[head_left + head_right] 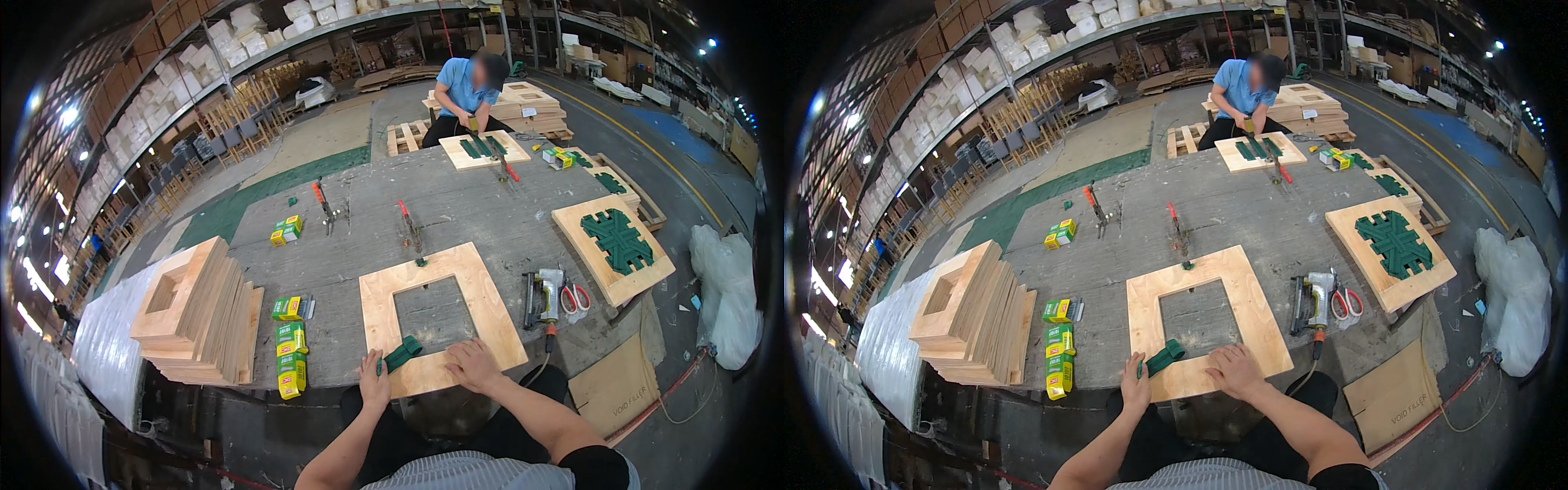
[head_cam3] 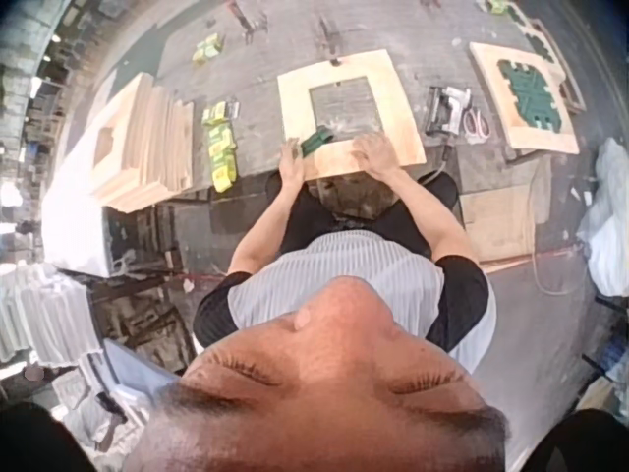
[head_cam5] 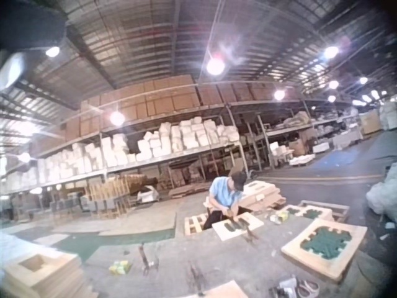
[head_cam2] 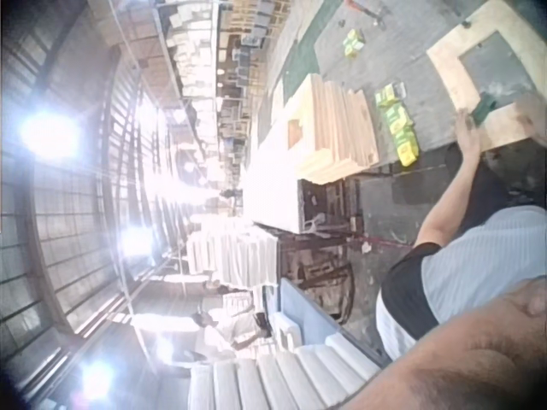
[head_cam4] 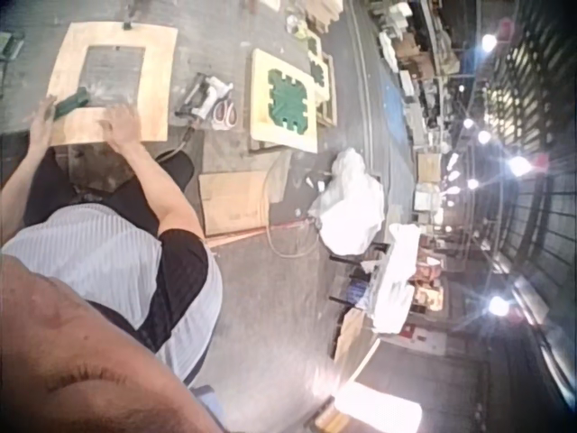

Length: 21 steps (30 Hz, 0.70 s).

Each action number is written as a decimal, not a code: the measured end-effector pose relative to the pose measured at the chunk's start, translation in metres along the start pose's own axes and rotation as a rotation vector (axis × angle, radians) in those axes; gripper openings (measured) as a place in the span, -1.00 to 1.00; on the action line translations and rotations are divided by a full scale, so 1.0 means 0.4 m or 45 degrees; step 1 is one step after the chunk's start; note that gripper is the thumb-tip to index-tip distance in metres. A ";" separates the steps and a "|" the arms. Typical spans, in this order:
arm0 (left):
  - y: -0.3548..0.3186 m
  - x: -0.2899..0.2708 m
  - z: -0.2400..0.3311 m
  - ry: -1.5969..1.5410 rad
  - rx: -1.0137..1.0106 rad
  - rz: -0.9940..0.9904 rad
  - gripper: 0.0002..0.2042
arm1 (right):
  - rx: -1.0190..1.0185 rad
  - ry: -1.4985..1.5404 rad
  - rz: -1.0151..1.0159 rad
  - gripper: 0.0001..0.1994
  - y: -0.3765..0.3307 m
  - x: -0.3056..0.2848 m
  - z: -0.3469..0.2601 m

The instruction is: The person assembles a decorative green pattern onto a square wooden frame using a staple gun. They place green strips onto the frame, secure them with staples, and trim excess material with scissors.

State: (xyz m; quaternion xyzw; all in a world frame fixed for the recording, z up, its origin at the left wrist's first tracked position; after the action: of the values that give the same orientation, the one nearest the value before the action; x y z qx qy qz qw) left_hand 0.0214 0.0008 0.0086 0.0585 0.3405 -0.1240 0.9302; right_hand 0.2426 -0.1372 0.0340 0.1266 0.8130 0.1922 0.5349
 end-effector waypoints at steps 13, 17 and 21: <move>0.002 -0.022 0.336 -1.075 -0.077 -0.848 -0.42 | 0.295 0.802 0.202 -0.51 0.060 -0.103 0.010; -0.025 -0.034 0.435 -1.115 -0.058 -1.049 -0.43 | 0.219 0.955 0.215 -0.56 0.120 -0.141 -0.086; -0.017 -0.098 0.490 -1.273 -0.008 -1.000 -0.40 | 0.453 1.034 -0.054 -0.68 0.084 -0.097 -0.088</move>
State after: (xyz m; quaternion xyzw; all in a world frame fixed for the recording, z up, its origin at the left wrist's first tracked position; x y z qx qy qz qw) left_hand 0.1119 -0.0360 0.1830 -0.1384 -0.1385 -0.4673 0.8622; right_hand 0.2257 -0.1293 0.0932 0.1143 0.9800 0.0722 0.1459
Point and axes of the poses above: each hand's wrist, its own y-axis towards the middle knuckle, its own x-axis out of the palm, z = x × y, the point moved 8 cm from there along y, towards the middle knuckle, and after that the axes turned 8 degrees about -x, right-handed, at the moved point
